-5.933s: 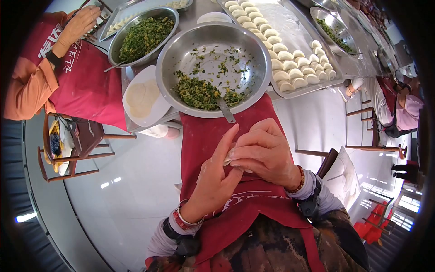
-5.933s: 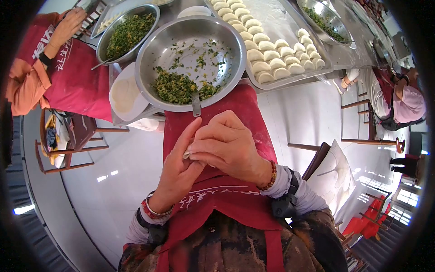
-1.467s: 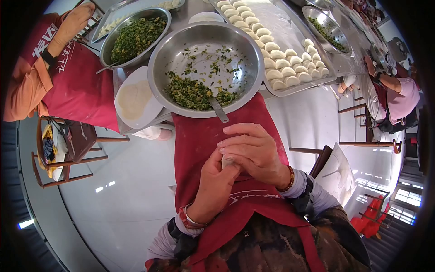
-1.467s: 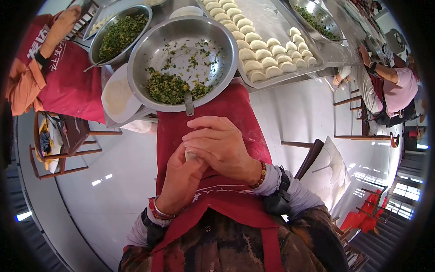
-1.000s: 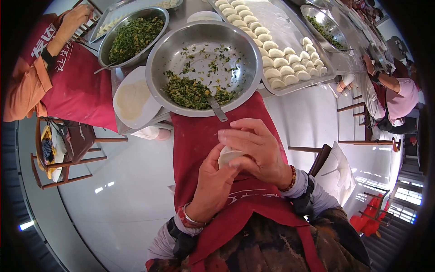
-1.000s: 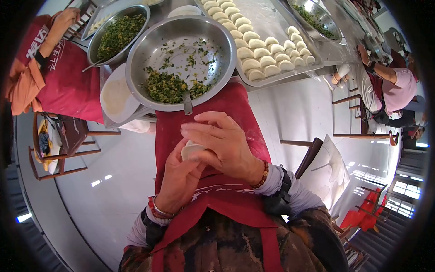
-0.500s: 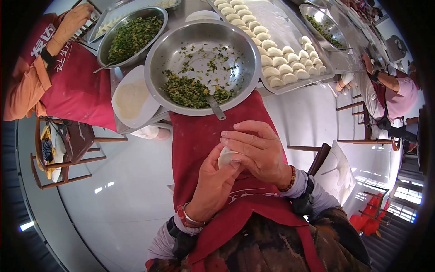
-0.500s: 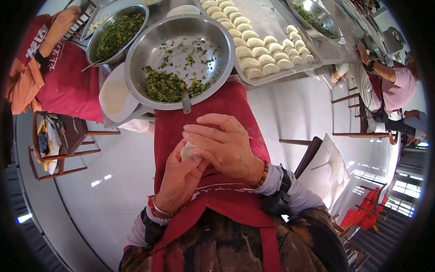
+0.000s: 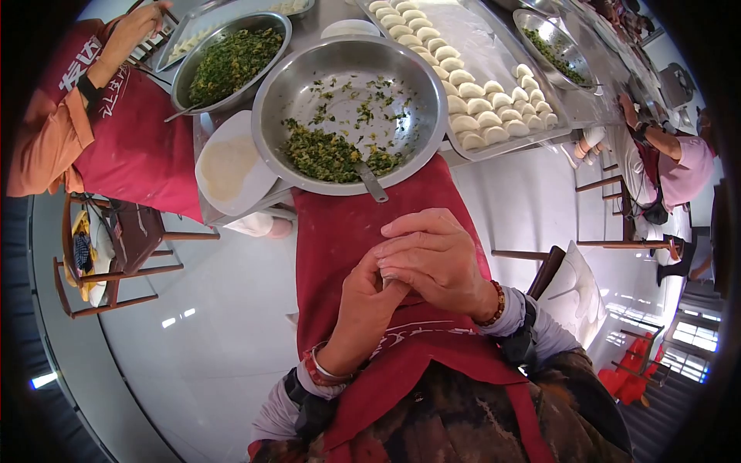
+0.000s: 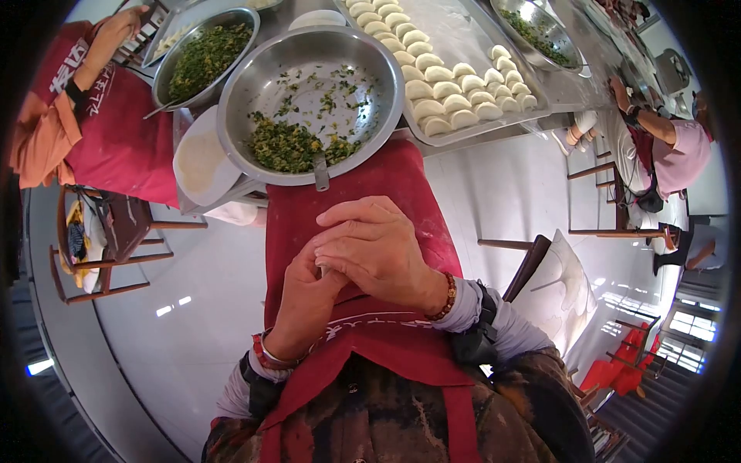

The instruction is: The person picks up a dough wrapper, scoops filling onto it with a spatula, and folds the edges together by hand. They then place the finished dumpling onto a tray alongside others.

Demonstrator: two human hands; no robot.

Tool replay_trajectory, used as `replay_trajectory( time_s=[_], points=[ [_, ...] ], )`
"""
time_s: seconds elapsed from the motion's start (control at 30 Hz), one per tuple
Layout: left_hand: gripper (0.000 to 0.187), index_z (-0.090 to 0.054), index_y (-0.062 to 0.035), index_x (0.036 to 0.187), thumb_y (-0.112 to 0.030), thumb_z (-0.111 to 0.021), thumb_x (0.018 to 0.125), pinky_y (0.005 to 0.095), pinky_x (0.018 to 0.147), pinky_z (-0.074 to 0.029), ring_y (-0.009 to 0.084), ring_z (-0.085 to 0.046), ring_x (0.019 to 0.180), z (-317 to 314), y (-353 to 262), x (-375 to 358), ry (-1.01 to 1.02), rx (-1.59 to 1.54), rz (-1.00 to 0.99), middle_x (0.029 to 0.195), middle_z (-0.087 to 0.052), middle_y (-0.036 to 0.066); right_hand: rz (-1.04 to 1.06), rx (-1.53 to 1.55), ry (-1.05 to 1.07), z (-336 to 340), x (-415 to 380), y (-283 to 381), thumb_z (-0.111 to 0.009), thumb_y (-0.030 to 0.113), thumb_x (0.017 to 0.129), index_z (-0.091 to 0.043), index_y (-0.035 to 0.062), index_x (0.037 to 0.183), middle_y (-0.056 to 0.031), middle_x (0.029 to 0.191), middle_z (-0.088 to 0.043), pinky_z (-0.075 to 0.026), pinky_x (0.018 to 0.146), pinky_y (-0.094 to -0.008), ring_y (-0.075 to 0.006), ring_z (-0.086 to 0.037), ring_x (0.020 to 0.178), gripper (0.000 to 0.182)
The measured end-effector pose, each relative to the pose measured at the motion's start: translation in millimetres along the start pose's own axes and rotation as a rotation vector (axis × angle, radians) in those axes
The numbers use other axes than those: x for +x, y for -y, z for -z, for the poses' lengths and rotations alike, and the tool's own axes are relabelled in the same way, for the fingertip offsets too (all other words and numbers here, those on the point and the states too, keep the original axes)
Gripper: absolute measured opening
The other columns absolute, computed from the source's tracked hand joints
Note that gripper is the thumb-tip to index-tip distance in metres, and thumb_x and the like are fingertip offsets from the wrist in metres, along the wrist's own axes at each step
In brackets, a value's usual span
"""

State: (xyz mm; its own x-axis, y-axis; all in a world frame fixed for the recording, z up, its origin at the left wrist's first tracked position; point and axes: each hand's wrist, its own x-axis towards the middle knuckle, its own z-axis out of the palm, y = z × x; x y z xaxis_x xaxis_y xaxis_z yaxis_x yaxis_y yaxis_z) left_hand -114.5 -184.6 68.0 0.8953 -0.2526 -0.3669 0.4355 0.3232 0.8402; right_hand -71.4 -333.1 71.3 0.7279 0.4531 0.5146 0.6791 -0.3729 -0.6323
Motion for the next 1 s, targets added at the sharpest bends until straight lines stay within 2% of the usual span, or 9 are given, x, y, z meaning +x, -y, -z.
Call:
replay_trajectory(
  time_s=[0.1, 0.2, 0.33, 0.43, 0.53, 0.63, 0.7, 0.83, 1.0],
  points=[
    [0.034, -0.049, 0.0016, 0.123, -0.003, -0.056, 0.091, 0.0280, 0.086, -0.054, 0.0142, -0.060, 0.099, -1.9, -6.3, -0.5, 0.025, -0.090, 0.054, 0.113, -0.057, 0.007, 0.039, -0.023, 0.026, 0.0, 2.1, -2.6, -0.073, 0.017, 0.073, -0.070, 0.0086, 0.088, -0.0015, 0.094, -0.069, -0.045, 0.082, -0.0365, -0.0212, -0.060, 0.098, 0.018],
    [0.036, -0.047, 0.0010, 0.125, -0.002, -0.056, 0.090, 0.0266, 0.086, -0.053, 0.0133, -0.059, 0.100, -1.5, -3.6, -0.8, 0.055, -0.265, 0.064, 0.113, -0.057, 0.006, -0.108, 0.136, -0.004, -3.3, 1.5, -1.2, -0.073, 0.018, 0.072, -0.070, 0.0079, 0.092, -0.0019, 0.098, -0.069, -0.047, 0.082, -0.0362, -0.0225, -0.060, 0.098, 0.023],
    [0.039, -0.046, -0.0001, 0.127, 0.000, -0.057, 0.089, 0.0254, 0.087, -0.052, 0.0121, -0.059, 0.101, 0.9, -1.3, -1.5, 0.087, -0.415, 0.078, 0.113, -0.057, 0.005, -0.101, 0.061, -0.020, 3.8, 1.3, 1.9, -0.076, 0.020, 0.069, -0.068, 0.0083, 0.102, -0.0026, 0.105, -0.068, -0.048, 0.085, -0.0356, -0.0245, -0.058, 0.101, 0.035],
    [0.039, -0.047, -0.0002, 0.126, 0.001, -0.057, 0.088, 0.0249, 0.086, -0.051, 0.0116, -0.058, 0.100, 1.1, 4.1, 1.5, 0.062, -0.342, 0.068, 0.111, -0.057, 0.005, -0.074, 0.021, 0.022, 4.8, -7.0, -5.4, -0.076, 0.020, 0.068, -0.068, 0.0083, 0.105, -0.0027, 0.108, -0.067, -0.048, 0.087, -0.0354, -0.0252, -0.057, 0.102, 0.039],
    [0.039, -0.048, 0.0001, 0.125, 0.002, -0.057, 0.087, 0.0247, 0.085, -0.051, 0.0115, -0.058, 0.099, 1.9, -0.7, 3.0, 0.063, -0.114, 0.045, 0.111, -0.057, 0.005, -0.112, 0.081, -0.014, 5.0, 1.0, 1.9, -0.075, 0.016, 0.069, -0.068, 0.0080, 0.102, -0.0025, 0.106, -0.067, -0.048, 0.086, -0.0351, -0.0249, -0.057, 0.101, 0.034],
    [0.035, -0.049, 0.0006, 0.124, 0.002, -0.053, 0.089, 0.0283, 0.089, -0.051, 0.0161, -0.059, 0.104, 6.0, -0.5, 2.9, 0.050, 0.158, 0.037, 0.113, -0.058, 0.009, -0.083, 0.103, 0.030, 6.3, 5.0, -1.4, -0.074, 0.012, 0.070, -0.069, 0.0077, 0.099, -0.0030, 0.103, -0.068, -0.048, 0.086, -0.0350, -0.0247, -0.057, 0.100, 0.029],
    [0.036, -0.049, 0.0011, 0.124, 0.001, -0.054, 0.089, 0.0269, 0.088, -0.051, 0.0138, -0.059, 0.102, 0.5, -5.7, 5.6, 0.028, 0.036, 0.082, 0.113, -0.058, 0.007, -0.028, 0.157, 0.066, 5.5, -2.1, -12.8, -0.074, 0.010, 0.070, -0.069, 0.0076, 0.098, -0.0036, 0.103, -0.068, -0.048, 0.087, -0.0349, -0.0245, -0.057, 0.101, 0.028],
    [0.032, -0.049, 0.0014, 0.125, -0.004, -0.050, 0.093, 0.0300, 0.089, -0.052, 0.0163, -0.060, 0.103, -4.4, -12.9, 6.4, -0.003, -0.152, 0.155, 0.114, -0.058, 0.009, -0.170, 0.216, -0.051, 7.4, -6.8, -15.4, -0.074, 0.009, 0.071, -0.070, 0.0067, 0.096, -0.0038, 0.100, -0.068, -0.048, 0.087, -0.0345, -0.0234, -0.057, 0.101, 0.026],
    [0.028, -0.051, 0.0026, 0.122, -0.008, -0.047, 0.096, 0.0315, 0.087, -0.053, 0.0189, -0.061, 0.101, -1.5, -7.9, 10.1, 0.060, 0.044, 0.073, 0.113, -0.059, 0.011, -0.325, 0.349, -0.071, 8.4, 4.1, -5.5, -0.073, 0.008, 0.074, -0.070, 0.0042, 0.095, -0.0032, 0.100, -0.069, -0.048, 0.088, -0.0335, -0.0225, -0.056, 0.103, 0.021]
  ],
)
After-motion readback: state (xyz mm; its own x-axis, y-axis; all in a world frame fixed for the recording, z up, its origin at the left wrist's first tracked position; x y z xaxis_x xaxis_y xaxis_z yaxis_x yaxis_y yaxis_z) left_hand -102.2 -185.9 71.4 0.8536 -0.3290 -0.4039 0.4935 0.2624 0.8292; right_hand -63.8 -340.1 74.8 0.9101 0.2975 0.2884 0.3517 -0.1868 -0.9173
